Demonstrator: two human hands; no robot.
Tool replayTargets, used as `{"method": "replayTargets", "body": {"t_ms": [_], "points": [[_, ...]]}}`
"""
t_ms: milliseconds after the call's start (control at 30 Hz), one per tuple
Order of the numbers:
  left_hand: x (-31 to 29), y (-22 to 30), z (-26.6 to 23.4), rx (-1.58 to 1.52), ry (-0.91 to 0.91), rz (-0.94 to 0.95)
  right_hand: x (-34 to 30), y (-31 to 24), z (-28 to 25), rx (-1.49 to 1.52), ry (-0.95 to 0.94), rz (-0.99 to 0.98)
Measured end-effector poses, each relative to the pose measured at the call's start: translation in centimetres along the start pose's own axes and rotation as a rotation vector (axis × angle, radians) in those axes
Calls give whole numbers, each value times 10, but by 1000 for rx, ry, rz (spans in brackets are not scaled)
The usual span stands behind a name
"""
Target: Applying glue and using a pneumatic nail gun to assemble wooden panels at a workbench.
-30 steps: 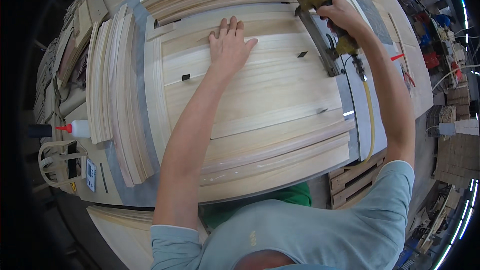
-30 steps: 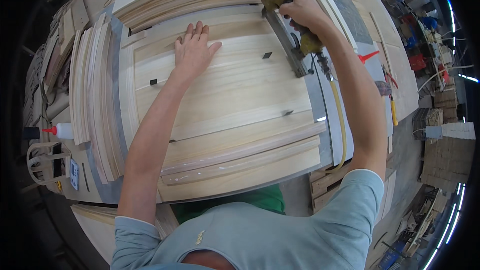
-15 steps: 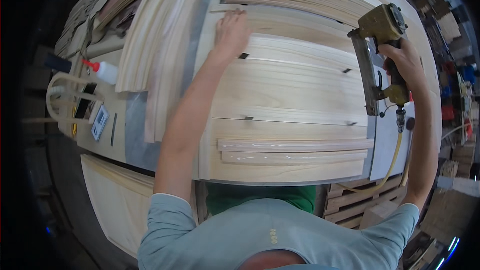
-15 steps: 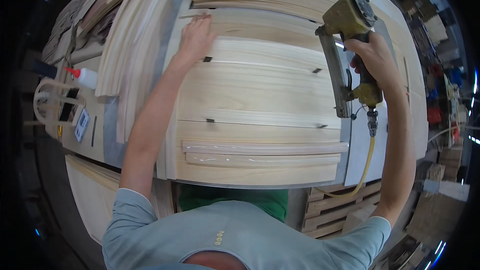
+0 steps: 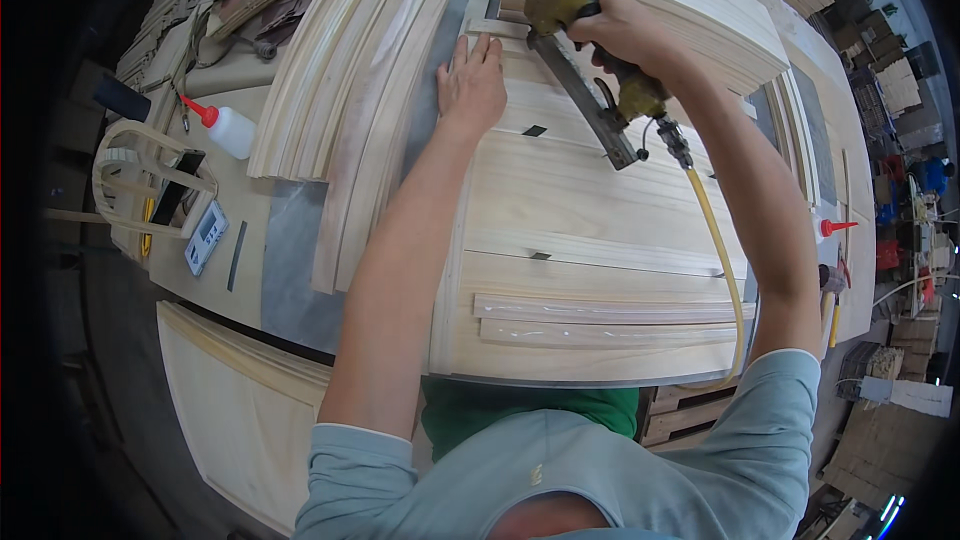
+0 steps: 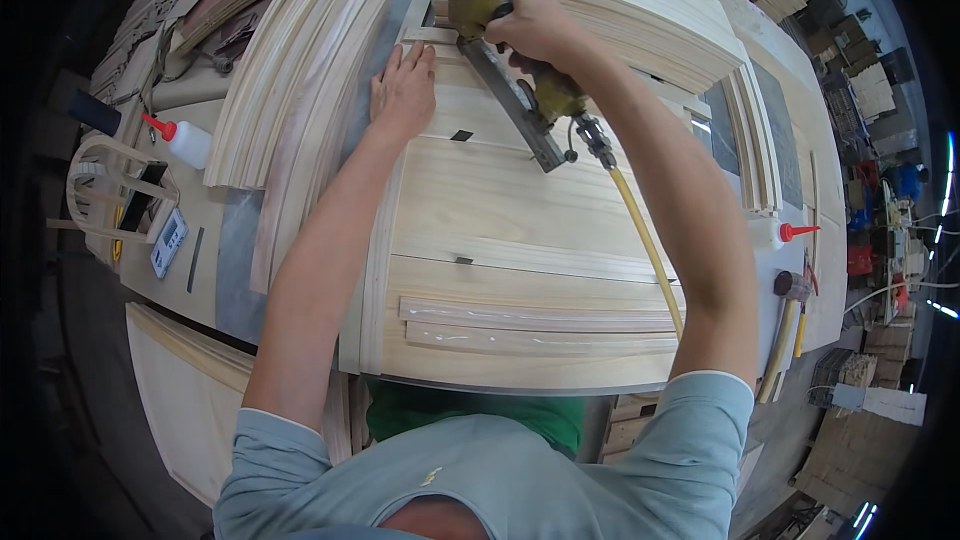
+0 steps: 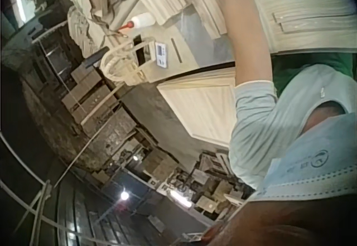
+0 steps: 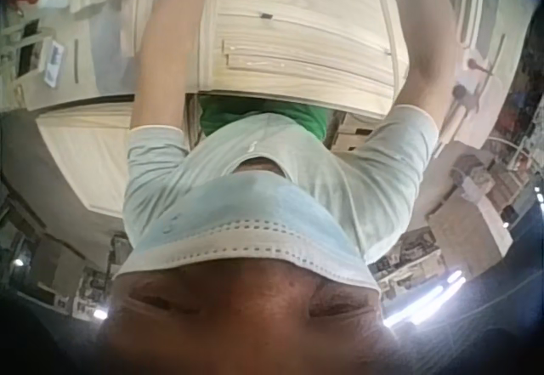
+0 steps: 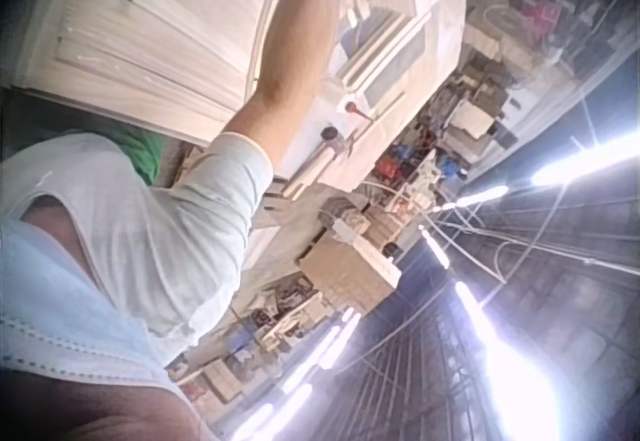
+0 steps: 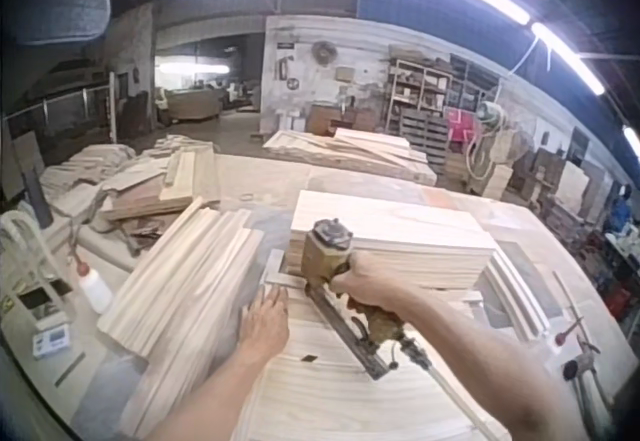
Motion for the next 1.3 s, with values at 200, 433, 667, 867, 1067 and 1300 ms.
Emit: {"method": "replayTargets", "body": {"t_ms": [200,433,667,867,1067,1300], "points": [[3,-4,-2,-2,44,16,9,-2,9,-47,-6,9],[4,1,-4,-9,22,2,-27,48,-42,16,158,78],[2,-4,-3,13,-29,2,-43,76,-61,19,186,159],[4,-4,-4,3,-33,-10,-49,108,-88,18,221,252],[5,-8,9,-1,62,94,-118,127,-125,132,337,187],[11,-27,-4,71,140,177,-304,181,-143,176,401,348]]}}
Point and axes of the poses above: each hand's wrist, its own x-axis towards the middle knuckle, its own z-axis out of the palm, y = z × x, the point moved 5 cm from there along x, towards the middle knuckle, and after that the axes turned 7 degrees about z, right-handed, at the moved point
